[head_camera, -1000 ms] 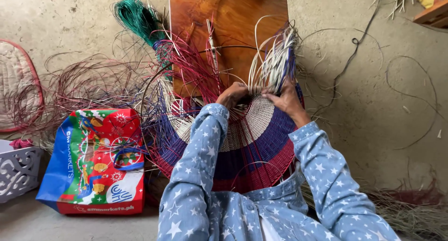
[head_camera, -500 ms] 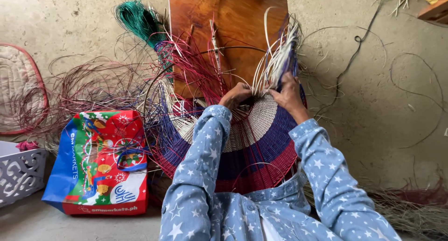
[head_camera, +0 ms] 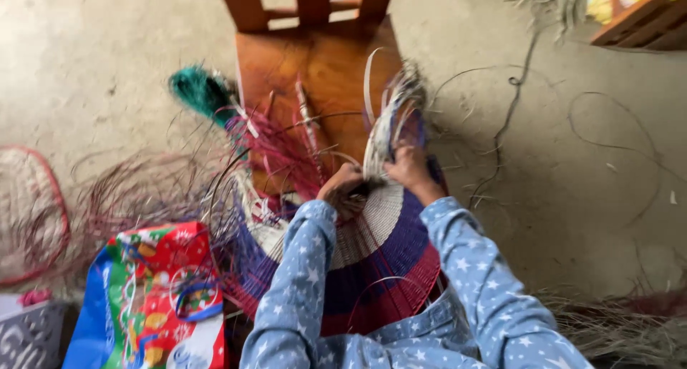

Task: Weave colored fibers into a circular decorative mat

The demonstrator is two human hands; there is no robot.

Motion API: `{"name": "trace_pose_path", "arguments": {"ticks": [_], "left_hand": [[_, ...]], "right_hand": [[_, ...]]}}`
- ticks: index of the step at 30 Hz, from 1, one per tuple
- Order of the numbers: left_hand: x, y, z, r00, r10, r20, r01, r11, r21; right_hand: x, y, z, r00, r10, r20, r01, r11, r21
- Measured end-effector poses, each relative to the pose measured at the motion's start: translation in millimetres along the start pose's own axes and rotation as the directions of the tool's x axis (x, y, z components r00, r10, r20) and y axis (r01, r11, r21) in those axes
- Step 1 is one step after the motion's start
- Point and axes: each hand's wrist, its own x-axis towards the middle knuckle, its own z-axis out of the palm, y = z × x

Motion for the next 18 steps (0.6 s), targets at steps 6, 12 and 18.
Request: {"name": "trace_pose_path", "arguments": {"ticks": [6,12,18], "left_hand": [[5.3,4.7,-14.5,0.997,-0.075,0.016,0.074,0.995,0.064],[-10.7,38.3,-16.2,0.975,-0.213,0.063,0.186,0.938,0.293],[-75.9,112.3,-3.6,0.954,-0.129,-0.270,0.293,0.578,0.761]], "right_hand": [[0.2,-28.0,-23.2,0.987,0.159,0.027,-0.161,0.962,0.219],[-14.2,-55.4,-55.1,0.923,0.314,0.221,-0.361,0.906,0.222],[-31.2,-47.0,-40.9,0.923,0.318,0.216,-0.370,0.888,0.272]]}}
